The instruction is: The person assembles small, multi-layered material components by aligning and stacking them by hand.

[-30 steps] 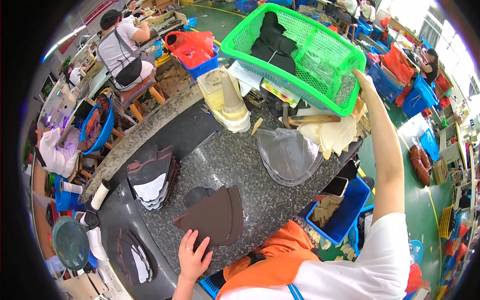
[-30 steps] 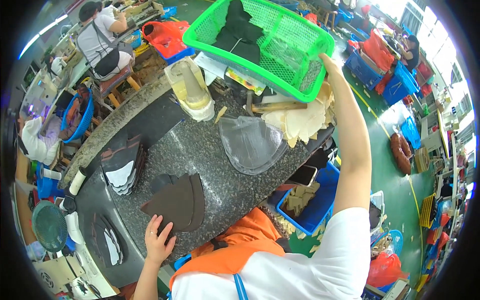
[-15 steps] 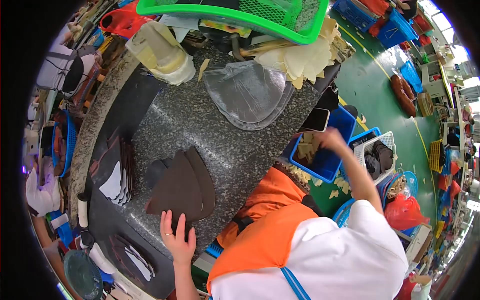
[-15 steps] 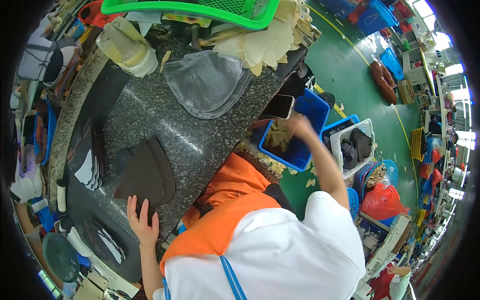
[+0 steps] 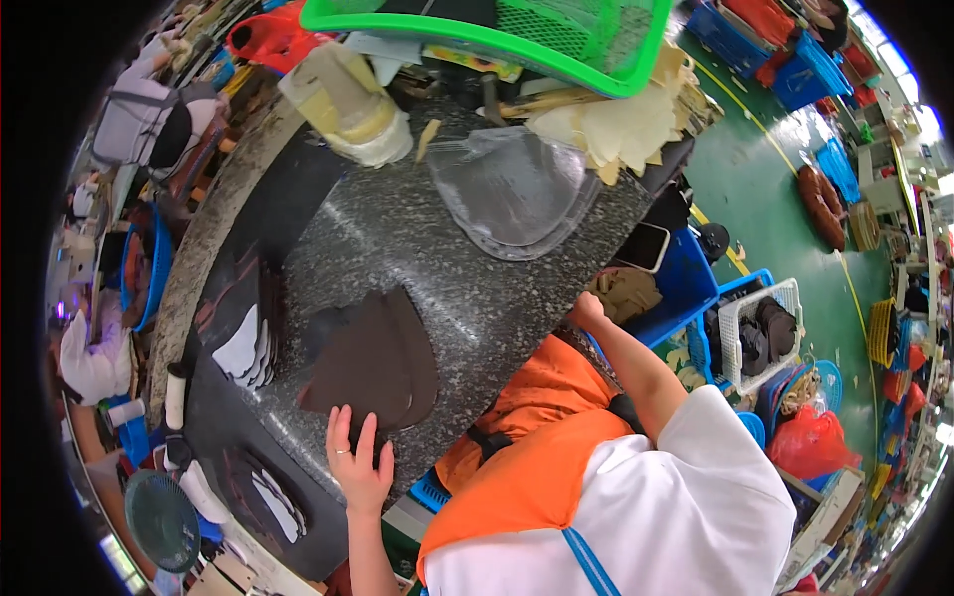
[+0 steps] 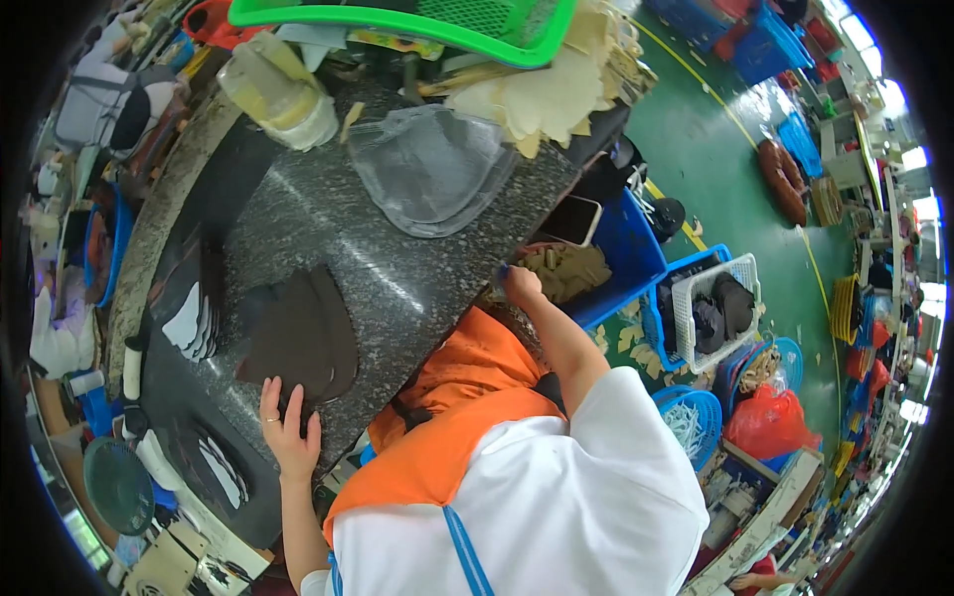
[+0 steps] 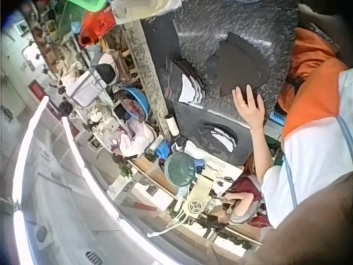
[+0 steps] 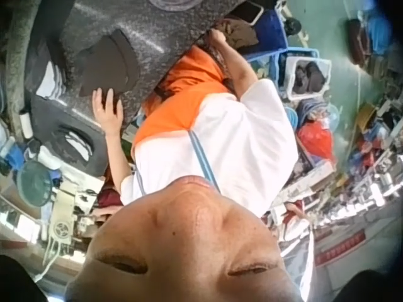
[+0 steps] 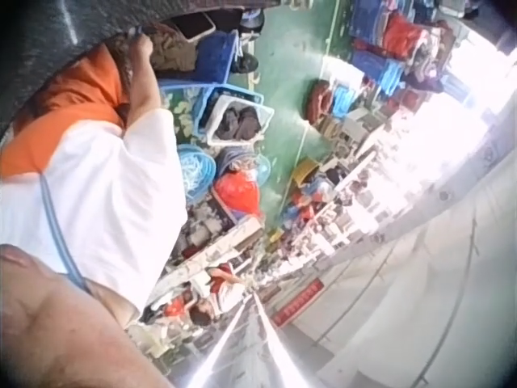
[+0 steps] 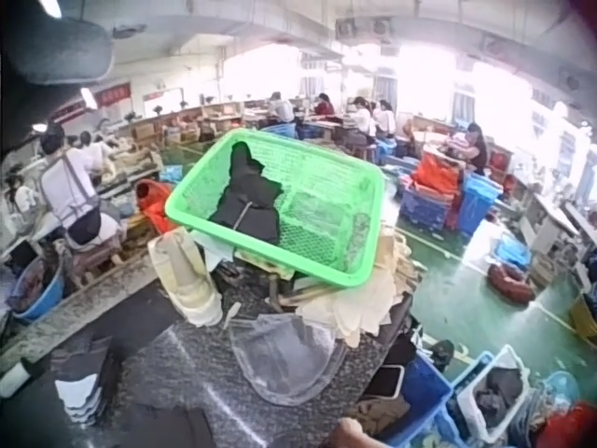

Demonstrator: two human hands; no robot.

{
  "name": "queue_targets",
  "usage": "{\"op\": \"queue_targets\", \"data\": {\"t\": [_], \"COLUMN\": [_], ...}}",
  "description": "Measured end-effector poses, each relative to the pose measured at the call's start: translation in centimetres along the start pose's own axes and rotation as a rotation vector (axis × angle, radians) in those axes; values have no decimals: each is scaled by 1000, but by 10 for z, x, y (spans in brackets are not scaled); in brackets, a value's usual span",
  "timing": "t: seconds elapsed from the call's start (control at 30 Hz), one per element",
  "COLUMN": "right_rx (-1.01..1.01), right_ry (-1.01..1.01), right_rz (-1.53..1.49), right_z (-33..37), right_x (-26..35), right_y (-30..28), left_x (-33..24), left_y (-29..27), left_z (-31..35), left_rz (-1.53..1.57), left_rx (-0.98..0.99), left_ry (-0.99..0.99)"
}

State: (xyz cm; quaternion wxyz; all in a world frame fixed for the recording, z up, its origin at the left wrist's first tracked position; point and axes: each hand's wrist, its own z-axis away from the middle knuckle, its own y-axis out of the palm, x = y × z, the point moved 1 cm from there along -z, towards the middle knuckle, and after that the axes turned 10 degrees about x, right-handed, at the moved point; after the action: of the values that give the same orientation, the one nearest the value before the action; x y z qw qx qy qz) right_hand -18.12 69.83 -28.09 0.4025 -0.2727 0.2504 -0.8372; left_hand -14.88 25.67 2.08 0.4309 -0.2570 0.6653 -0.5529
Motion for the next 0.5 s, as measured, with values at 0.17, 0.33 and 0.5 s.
{"op": "queue_targets", "data": {"t": [0.17, 0.33, 0.5], "right_rx": [-127, 374, 696], "right_ry": [-347, -618, -767], "right_rz": [172, 582, 499], "right_z": [-23, 79, 236], "right_x": [-138, -39, 135], "right_y": [14, -54, -175], "left_x": [-8, 1, 27], "left_y": [-5, -2, -35], "left_z": [-38, -3, -28], "left_rz": [106, 48, -125], "left_rx": [-84, -74, -352], "left_ry": [93, 33, -58]}}
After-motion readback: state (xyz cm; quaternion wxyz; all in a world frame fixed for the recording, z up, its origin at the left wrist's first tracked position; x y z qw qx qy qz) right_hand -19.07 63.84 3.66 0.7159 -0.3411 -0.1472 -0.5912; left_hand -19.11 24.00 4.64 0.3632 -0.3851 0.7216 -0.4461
